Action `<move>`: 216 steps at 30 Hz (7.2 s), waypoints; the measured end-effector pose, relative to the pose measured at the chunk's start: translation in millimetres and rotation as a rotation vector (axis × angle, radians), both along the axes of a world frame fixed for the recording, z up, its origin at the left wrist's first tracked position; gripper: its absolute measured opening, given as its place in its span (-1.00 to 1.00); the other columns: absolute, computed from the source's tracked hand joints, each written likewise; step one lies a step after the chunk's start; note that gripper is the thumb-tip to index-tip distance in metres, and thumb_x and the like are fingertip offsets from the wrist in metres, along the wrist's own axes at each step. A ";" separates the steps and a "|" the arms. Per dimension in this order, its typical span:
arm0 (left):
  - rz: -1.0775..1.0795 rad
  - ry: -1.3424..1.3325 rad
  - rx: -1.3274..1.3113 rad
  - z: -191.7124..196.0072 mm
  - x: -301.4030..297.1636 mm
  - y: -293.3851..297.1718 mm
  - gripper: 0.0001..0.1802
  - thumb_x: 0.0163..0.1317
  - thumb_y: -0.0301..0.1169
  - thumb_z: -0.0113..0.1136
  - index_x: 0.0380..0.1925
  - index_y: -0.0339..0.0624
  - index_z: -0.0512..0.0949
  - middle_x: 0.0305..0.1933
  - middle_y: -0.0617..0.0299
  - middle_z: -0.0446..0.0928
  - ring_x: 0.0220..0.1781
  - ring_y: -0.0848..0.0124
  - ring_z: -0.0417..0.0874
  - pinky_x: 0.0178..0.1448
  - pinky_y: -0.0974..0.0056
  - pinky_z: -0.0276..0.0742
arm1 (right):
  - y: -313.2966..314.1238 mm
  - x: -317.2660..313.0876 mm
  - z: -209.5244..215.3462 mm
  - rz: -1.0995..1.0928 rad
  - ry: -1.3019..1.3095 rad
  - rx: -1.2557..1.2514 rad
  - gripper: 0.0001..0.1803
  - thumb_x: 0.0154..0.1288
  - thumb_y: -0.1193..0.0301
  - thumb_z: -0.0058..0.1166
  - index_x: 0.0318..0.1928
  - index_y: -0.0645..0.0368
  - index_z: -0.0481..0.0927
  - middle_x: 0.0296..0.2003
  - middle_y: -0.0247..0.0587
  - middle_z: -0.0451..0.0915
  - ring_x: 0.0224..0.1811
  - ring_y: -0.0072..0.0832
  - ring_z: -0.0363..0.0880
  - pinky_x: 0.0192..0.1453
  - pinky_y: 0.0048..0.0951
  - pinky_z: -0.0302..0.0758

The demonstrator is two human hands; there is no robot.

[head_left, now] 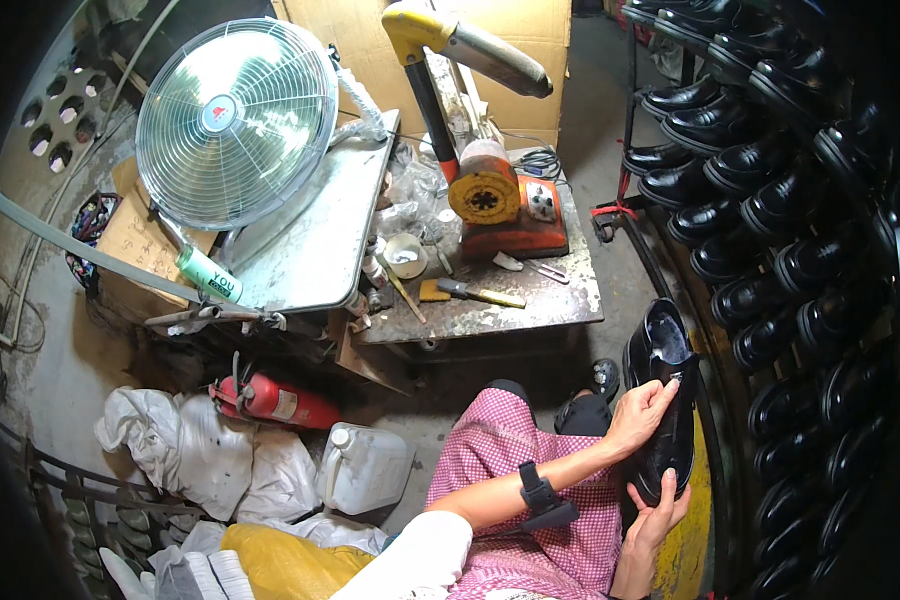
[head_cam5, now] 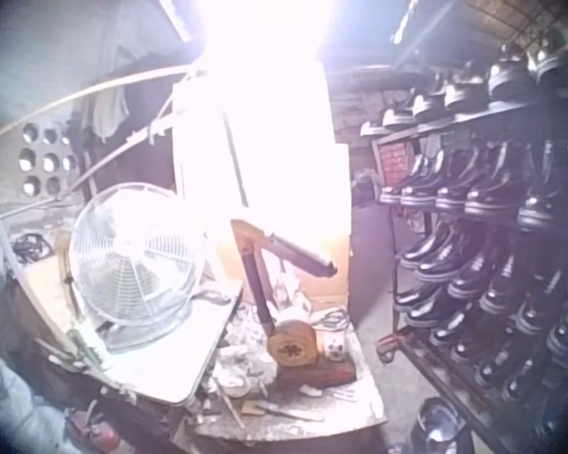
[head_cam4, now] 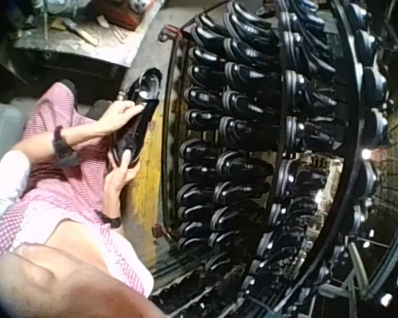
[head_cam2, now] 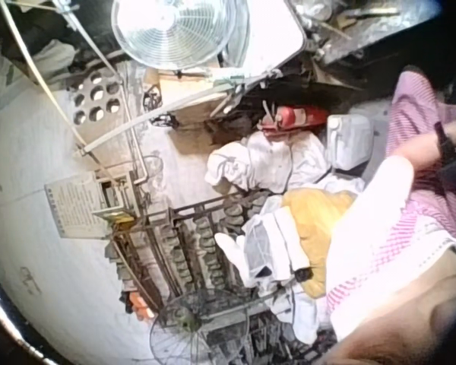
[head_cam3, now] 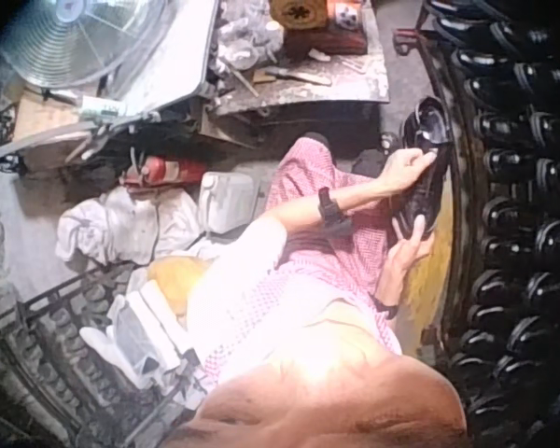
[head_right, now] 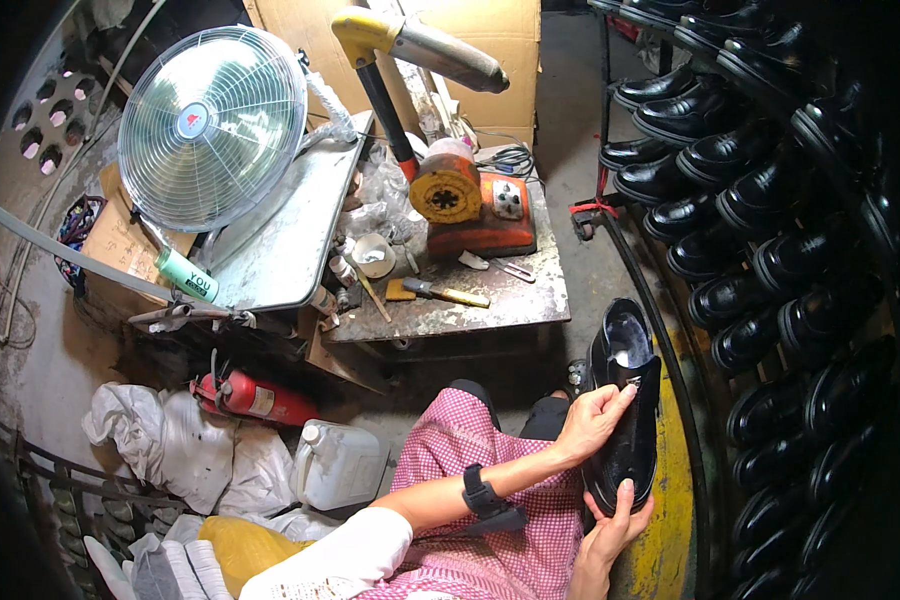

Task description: Cleaning and inspecting finished black shoes in a factory setting.

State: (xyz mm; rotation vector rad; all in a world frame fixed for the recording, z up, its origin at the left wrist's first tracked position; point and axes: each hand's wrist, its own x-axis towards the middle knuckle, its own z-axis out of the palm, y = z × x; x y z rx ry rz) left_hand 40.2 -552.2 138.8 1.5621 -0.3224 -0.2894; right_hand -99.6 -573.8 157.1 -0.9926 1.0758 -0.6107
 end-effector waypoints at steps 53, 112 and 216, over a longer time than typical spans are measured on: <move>-0.322 -0.023 -0.022 20.7 -14.9 22.5 -0.72 0.11 -0.45 0.20 -0.18 -0.21 0.40 -0.35 0.35 0.46 -0.38 0.62 0.47 -0.35 0.53 0.44 | -25.1 1.1 12.7 -0.004 -0.356 0.021 -0.52 0.15 0.34 0.07 0.05 0.19 0.26 -0.12 -0.14 0.46 -0.21 -0.37 0.55 -0.32 -0.32 0.62; -0.087 0.107 0.408 68.2 -17.6 217.5 -0.62 0.26 -0.19 -0.03 -0.19 -0.33 0.47 -0.56 0.04 0.46 -0.46 0.31 0.51 -0.31 0.25 0.41 | -56.5 87.8 21.3 0.921 -0.196 -0.598 -0.77 0.29 0.45 -0.12 -0.08 0.25 0.36 -0.40 -0.41 0.44 -0.46 -0.74 0.30 -0.38 -0.72 0.24; -0.108 0.955 -0.612 13.0 -38.1 154.2 -0.52 0.12 -0.21 -0.11 -0.05 -0.32 0.41 -0.10 0.05 0.52 -0.12 0.25 0.56 -0.03 0.27 0.47 | -36.2 6.2 10.9 0.512 0.157 -1.484 -0.67 0.10 0.49 0.10 -0.05 0.11 0.57 -0.75 -0.25 0.33 -0.79 -0.47 0.27 -0.70 -0.45 0.21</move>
